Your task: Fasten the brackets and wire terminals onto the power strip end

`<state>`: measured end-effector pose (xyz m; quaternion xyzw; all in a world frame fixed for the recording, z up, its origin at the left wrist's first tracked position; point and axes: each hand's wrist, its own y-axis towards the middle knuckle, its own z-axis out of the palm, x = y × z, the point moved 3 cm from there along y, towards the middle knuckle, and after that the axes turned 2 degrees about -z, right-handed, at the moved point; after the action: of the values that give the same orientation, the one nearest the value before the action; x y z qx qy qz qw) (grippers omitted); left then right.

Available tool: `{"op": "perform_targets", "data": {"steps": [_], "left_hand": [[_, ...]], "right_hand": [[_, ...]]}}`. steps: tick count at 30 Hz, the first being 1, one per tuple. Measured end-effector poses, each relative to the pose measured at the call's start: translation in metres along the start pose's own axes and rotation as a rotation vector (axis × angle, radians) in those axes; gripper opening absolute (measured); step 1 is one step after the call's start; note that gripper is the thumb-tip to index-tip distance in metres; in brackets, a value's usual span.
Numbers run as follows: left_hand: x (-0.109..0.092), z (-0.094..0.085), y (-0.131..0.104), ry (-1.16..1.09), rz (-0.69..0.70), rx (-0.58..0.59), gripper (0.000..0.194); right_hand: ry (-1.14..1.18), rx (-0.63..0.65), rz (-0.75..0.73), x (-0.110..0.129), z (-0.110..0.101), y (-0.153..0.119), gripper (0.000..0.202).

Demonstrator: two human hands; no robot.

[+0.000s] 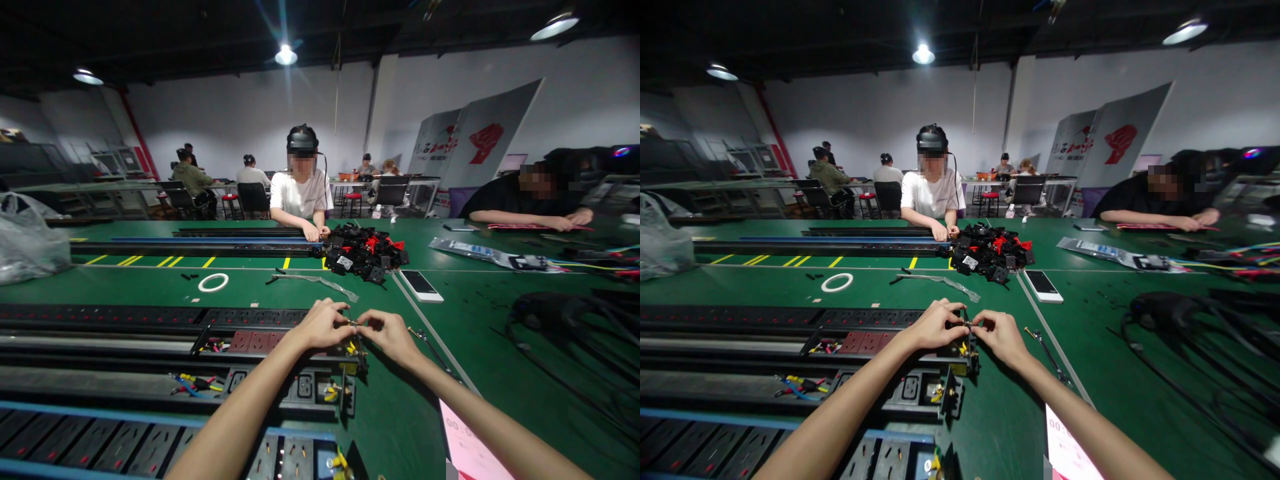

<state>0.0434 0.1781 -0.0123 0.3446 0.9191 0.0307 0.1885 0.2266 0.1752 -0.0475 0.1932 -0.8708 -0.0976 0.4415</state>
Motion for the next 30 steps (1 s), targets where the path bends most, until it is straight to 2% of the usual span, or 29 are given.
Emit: {"op": "perform_targets", "data": {"steps": [13, 24, 30], "left_hand": [[0.001, 0.001, 0.001, -0.009, -0.003, -0.002, 0.036], [0.0, 0.0, 0.001, -0.019, -0.016, 0.007, 0.035], [0.001, 0.0, 0.001, -0.013, -0.019, 0.016, 0.035]], "right_hand": [[-0.006, -0.046, 0.013, 0.001, 0.002, -0.004, 0.018], [0.075, 0.03, 0.005, -0.007, 0.004, -0.001, 0.021], [0.103, 0.017, 0.013, -0.01, 0.003, -0.001, 0.02]]}}
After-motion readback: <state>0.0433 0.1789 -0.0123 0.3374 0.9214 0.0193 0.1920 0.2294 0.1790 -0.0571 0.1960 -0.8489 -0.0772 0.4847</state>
